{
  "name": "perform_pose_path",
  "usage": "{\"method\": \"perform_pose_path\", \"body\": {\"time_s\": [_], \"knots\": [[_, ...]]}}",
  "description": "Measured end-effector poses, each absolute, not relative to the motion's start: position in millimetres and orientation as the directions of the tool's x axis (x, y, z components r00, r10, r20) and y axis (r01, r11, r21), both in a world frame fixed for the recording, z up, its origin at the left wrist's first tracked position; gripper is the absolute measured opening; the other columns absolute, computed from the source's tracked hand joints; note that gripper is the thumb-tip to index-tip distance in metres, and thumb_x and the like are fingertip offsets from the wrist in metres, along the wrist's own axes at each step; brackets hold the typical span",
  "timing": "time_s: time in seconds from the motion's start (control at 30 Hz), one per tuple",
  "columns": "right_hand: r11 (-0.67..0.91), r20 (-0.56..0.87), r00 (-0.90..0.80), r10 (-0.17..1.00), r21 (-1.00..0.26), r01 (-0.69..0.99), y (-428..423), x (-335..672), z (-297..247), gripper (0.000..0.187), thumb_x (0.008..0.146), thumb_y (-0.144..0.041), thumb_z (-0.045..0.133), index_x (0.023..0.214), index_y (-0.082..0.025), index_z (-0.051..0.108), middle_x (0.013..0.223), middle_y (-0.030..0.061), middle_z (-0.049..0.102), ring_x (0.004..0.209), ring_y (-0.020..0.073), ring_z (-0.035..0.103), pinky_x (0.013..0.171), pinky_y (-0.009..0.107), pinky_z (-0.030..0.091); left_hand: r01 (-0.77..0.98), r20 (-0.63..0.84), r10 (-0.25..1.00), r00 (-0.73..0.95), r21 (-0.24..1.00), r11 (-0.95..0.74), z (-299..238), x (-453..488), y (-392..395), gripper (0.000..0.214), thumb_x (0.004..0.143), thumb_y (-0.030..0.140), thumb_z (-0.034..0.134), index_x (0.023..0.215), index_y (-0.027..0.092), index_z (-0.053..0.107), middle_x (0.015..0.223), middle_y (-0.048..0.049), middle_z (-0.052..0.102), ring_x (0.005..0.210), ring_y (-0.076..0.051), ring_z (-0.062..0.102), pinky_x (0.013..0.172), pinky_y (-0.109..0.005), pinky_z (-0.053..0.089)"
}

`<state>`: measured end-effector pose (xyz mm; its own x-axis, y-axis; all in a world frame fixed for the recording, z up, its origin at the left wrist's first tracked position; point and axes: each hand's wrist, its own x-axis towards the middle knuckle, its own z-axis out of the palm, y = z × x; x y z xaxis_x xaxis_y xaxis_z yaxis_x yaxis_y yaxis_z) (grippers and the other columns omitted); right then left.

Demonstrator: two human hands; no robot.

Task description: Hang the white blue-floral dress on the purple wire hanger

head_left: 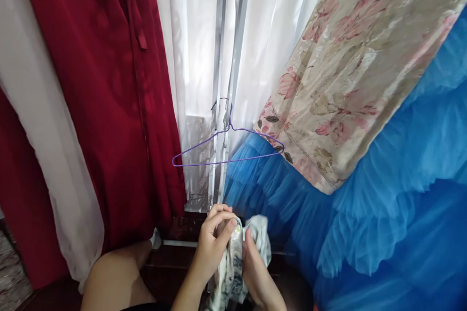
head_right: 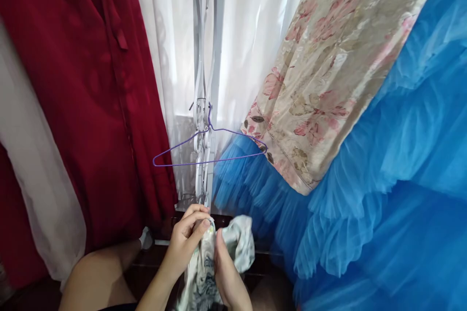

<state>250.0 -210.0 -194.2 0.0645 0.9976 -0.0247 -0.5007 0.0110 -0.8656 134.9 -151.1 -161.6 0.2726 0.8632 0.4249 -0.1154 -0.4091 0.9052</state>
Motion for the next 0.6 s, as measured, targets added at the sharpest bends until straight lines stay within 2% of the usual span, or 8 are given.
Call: {"method": "perform_pose_path", "body": {"time_s": [0.1,0.17,0.23,0.33,0.4,0.5,0.53,0.6], "knots": [[-0.168,-0.089,-0.176,0.980,-0.843,-0.512,-227,254,-187,0.048,0.068,-0.050,0.088,0.103,-0.019,0.076,0.090,0.0087,0.076,0.098,0.0316,0.071,0.090,0.044,0.052,-0.062,0.259,0.839,0.478,0.963,-0.262,-170,110,-155,0.041,0.099,0.054,0.051,0.121,0.022,0.064,0.098,-0.0077,0.066,0.092,-0.022,0.065,0.083,-0.031,0.051],[-0.216,-0.114,-0.221,0.969,-0.826,-0.521,-233,264,-184,0.054,0.059,-0.039,0.091,0.107,-0.019,0.074,0.089,0.0086,0.076,0.089,0.0323,0.072,0.085,0.044,0.053,0.018,0.182,0.792,0.583,0.972,-0.236,-185,94,-170,0.051,0.096,0.060,0.050,0.130,0.024,0.061,0.094,-0.0067,0.068,0.089,-0.024,0.065,0.081,-0.032,0.052],[-0.225,-0.159,-0.167,0.973,-0.814,-0.535,-234,280,-180,0.056,0.055,-0.037,0.088,0.106,-0.019,0.073,0.087,0.0094,0.075,0.080,0.0321,0.071,0.077,0.043,0.055,0.144,0.148,0.790,0.595,0.947,-0.285,-207,77,-186,0.048,0.087,0.061,0.063,0.113,0.023,0.071,0.090,-0.0063,0.070,0.091,-0.026,0.065,0.080,-0.031,0.052],[-0.147,-0.178,0.026,0.984,-0.879,-0.453,-227,314,-164,0.052,0.053,-0.034,0.086,0.101,-0.018,0.073,0.087,0.0114,0.076,0.073,0.0307,0.070,0.070,0.041,0.054,0.386,0.124,0.859,0.496,0.855,-0.346,-235,45,-187,0.031,0.076,0.052,0.076,0.078,0.021,0.075,0.073,-0.0034,0.068,0.074,-0.023,0.062,0.069,-0.027,0.049],[-0.064,-0.098,0.120,0.988,-0.963,-0.260,-213,337,-145,0.040,0.058,-0.032,0.084,0.094,-0.017,0.075,0.083,0.0097,0.075,0.069,0.0275,0.067,0.065,0.037,0.052,0.490,0.185,0.889,0.418,0.778,-0.393,-238,16,-164,0.026,0.077,0.045,0.076,0.066,0.021,0.072,0.069,-0.0033,0.065,0.072,-0.021,0.058,0.070,-0.026,0.046],[0.120,0.129,0.034,0.991,-0.974,0.190,-174,359,-109,0.020,0.070,-0.033,0.079,0.078,-0.015,0.075,0.072,0.0062,0.070,0.064,0.0215,0.060,0.058,0.030,0.045,0.461,0.271,0.865,0.422,0.758,-0.462,-211,-26,-105,0.020,0.078,0.038,0.075,0.064,0.023,0.073,0.073,-0.0052,0.066,0.077,-0.022,0.057,0.082,-0.029,0.046],[0.199,0.219,0.035,0.975,-0.934,0.297,-156,362,-98,0.022,0.072,-0.032,0.078,0.087,-0.015,0.077,0.075,0.0061,0.071,0.066,0.0212,0.060,0.060,0.030,0.045,0.412,0.319,0.871,0.373,0.784,-0.464,-195,-37,-83,0.012,0.073,0.034,0.078,0.068,0.024,0.076,0.079,-0.0068,0.070,0.085,-0.024,0.058,0.090,-0.032,0.045],[0.295,0.365,0.084,0.927,-0.850,0.437,-119,361,-83,0.048,0.076,-0.032,0.074,0.122,-0.016,0.071,0.077,0.0055,0.072,0.063,0.0200,0.058,0.059,0.030,0.043,0.407,0.417,0.857,0.303,0.757,-0.512,-159,-52,-45,0.006,0.071,0.030,0.079,0.075,0.026,0.079,0.093,-0.0087,0.074,0.103,-0.028,0.058,0.109,-0.039,0.035]]}}
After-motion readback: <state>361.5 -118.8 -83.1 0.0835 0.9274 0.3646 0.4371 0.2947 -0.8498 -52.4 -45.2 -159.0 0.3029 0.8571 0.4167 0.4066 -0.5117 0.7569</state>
